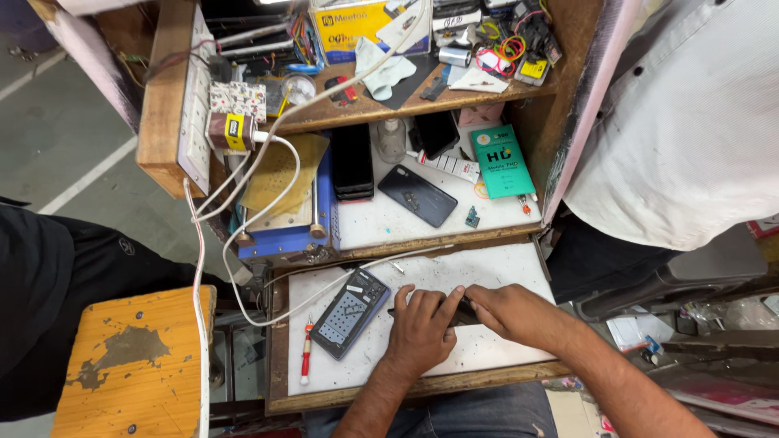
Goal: The person uses a red-handled screwdriver to remove screws from a disassembled smartphone, then reassembles the device by aligning the screen and back cover. The person powers on the phone to verify the screen and touch response, then removes the back cover again and continues adjusting internal components.
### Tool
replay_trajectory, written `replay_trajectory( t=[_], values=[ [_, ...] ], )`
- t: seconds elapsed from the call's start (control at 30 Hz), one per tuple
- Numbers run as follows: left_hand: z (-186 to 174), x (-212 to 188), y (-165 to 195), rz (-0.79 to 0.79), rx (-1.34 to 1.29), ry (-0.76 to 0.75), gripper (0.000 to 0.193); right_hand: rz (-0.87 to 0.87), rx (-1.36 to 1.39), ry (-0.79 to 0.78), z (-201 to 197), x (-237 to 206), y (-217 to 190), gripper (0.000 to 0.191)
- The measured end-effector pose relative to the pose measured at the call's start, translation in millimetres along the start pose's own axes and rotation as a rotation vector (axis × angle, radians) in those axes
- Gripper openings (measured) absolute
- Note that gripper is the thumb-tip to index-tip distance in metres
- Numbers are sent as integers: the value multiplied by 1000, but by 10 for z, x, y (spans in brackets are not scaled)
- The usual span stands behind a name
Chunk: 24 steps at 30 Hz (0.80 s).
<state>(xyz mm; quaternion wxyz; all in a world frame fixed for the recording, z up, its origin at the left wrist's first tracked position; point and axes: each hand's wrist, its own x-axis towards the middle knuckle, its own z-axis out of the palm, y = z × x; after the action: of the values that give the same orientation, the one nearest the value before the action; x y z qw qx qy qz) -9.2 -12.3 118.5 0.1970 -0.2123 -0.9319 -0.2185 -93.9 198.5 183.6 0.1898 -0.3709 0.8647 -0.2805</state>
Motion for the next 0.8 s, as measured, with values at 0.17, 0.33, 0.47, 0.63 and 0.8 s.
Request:
replay_trajectory(
  t=[0.17, 0.33, 0.47, 0.63, 0.8],
  values=[
    [-179, 77, 159, -55, 175, 96, 93, -229, 46, 297, 207, -66, 250, 25],
    [-317, 64, -11, -684, -408, 275, 105, 15, 273, 427, 708, -159, 427, 26],
    [-242, 21, -238, -928, -1195, 353, 70, 17, 308, 471, 965, -92, 416, 28],
    [-87, -76, -406, -884, -1085, 431, 40, -178, 249, 476, 1021, -42, 339, 35],
    [-78, -83, -490, -675, -879, 449, 36, -190, 201, 395, 953, 21, 326, 42]
  ],
)
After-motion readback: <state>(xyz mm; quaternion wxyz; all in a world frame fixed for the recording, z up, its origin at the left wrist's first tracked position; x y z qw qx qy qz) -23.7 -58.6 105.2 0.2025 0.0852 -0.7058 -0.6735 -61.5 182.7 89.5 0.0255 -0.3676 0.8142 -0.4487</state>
